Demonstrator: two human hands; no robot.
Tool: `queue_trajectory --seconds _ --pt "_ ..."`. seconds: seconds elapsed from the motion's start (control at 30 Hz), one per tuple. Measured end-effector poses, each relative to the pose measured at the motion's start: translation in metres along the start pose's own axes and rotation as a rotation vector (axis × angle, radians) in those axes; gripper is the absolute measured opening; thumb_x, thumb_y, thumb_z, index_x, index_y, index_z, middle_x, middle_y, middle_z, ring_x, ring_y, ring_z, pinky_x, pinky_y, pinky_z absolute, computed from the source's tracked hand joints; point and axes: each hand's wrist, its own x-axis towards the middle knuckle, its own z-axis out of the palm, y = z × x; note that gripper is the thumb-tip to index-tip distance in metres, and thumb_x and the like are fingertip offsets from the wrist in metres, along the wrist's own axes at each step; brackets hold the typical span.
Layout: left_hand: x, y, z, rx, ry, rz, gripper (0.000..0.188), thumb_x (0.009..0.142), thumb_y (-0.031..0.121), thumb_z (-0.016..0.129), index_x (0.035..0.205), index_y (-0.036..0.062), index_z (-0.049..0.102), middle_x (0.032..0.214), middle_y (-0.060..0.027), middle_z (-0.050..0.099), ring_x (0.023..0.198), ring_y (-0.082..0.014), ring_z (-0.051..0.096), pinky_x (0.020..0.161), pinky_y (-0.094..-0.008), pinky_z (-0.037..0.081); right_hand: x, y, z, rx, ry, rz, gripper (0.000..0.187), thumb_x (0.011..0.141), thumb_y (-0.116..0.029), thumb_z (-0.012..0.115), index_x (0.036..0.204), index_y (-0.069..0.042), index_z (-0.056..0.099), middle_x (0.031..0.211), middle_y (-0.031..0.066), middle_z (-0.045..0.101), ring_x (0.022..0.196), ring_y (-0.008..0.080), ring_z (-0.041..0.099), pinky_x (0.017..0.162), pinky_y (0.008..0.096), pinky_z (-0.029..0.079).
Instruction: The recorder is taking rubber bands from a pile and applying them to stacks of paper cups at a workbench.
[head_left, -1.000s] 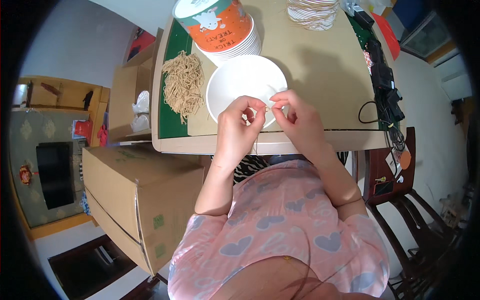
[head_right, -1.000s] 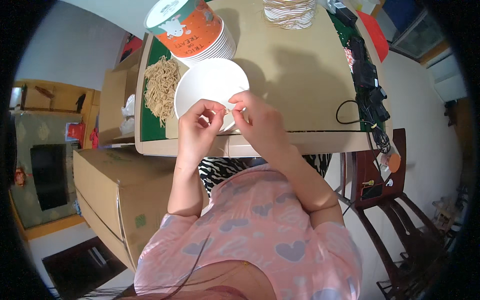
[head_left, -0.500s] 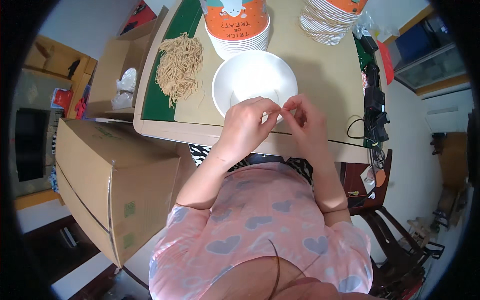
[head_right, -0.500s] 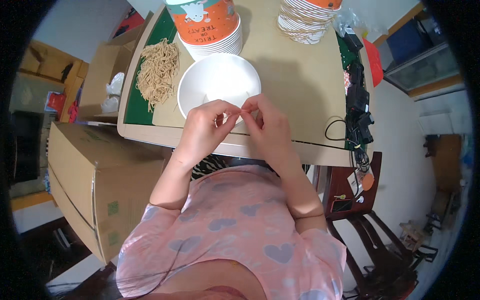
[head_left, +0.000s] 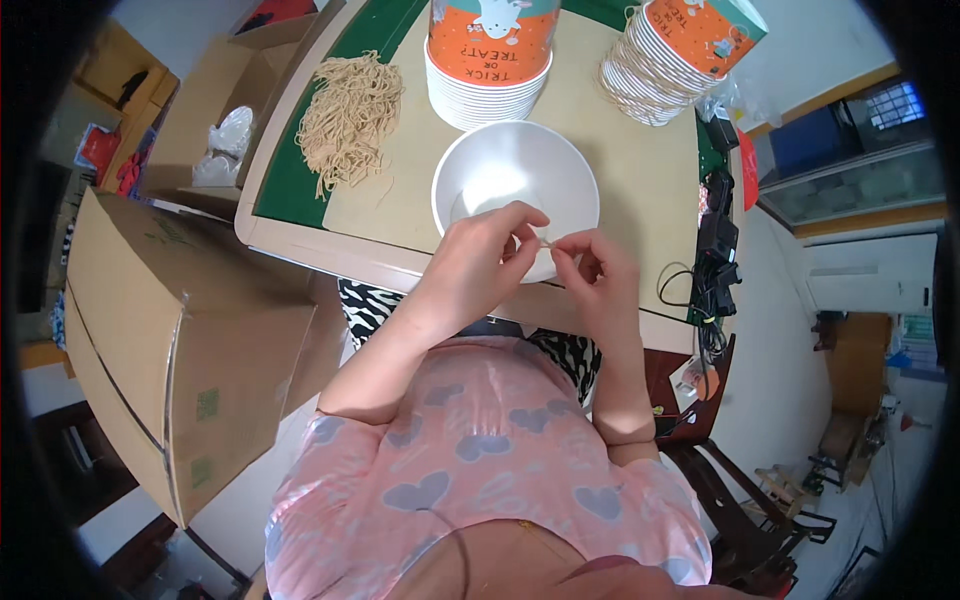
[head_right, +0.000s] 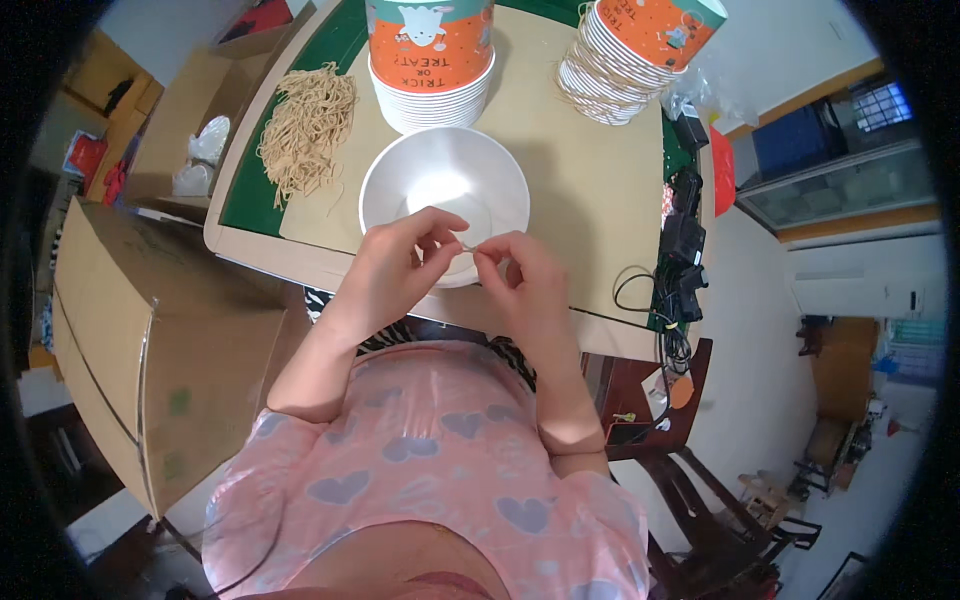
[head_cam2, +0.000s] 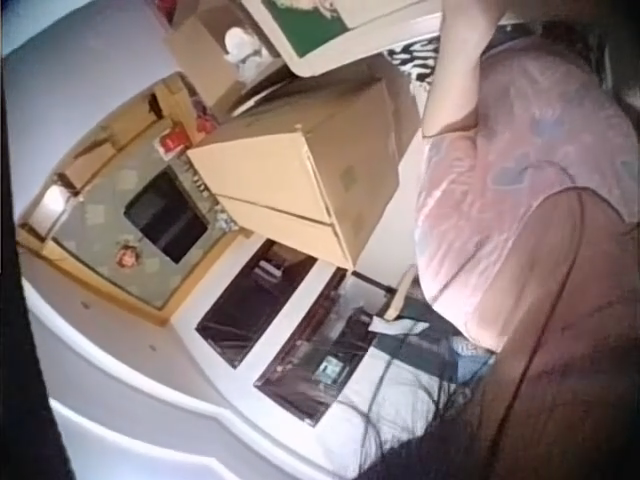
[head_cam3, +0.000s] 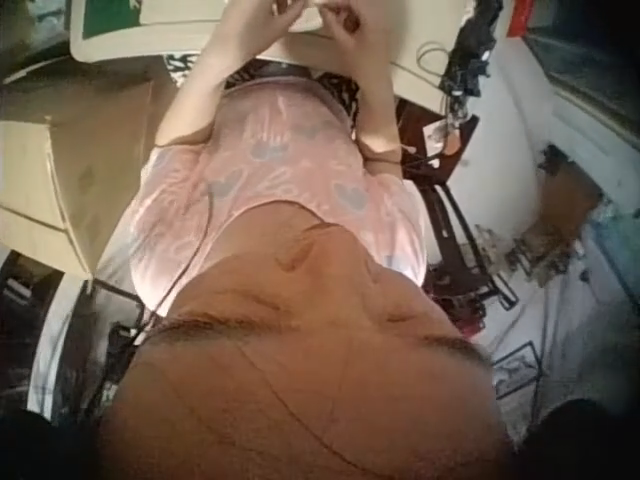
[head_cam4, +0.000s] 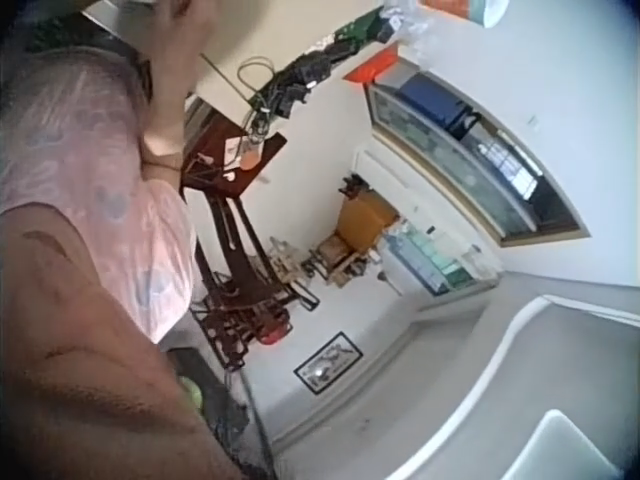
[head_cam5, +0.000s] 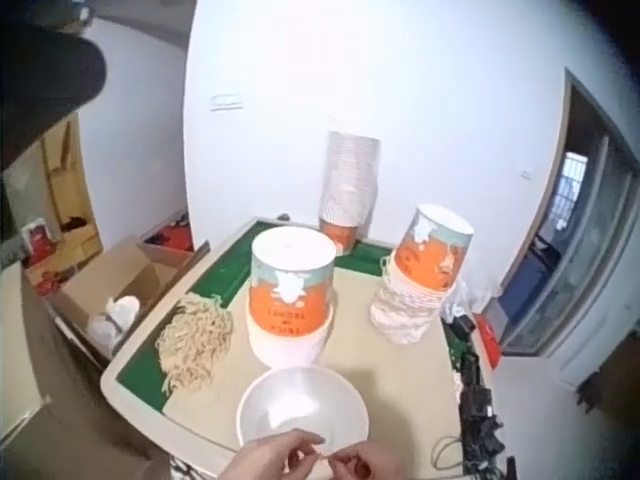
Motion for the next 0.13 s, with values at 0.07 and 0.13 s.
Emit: queue_trajectory --seconds 0.07,0.13 --pt "-0.002 -0.006 -0.002 -0.025 -0.007 -0.014 0.017 0.086 0.006 0.062 0.102 0.0015 0.063 0.079 -0.0076 0.067 0.062 -0.0115 0.058 0.059 -0.0272 0.048 -0.001 0.004 0.006 0.006 0.079 -0.035 0.007 0.082 -0.003 0.066 0.088 -0.003 0.063 0.067 -0.0044 0.056 0.053 0.0014 0.040 0.048 0.0185 0.030" --pt "-0.002 -0.014 -0.001 0.002 -0.029 0.006 0.028 0.087 0.009 0.062 0.115 0.0038 0.060 0.089 -0.0101 0.070 0.076 -0.0118 0.065 0.063 -0.0254 0.049 -0.002 0.007 0.011 0.022 0.114 -0.038 0.006 0.082 -0.004 0.066 0.088 -0.003 0.064 0.068 -0.0035 0.057 0.053 0.0010 0.040 0.048 0.0182 0.031"
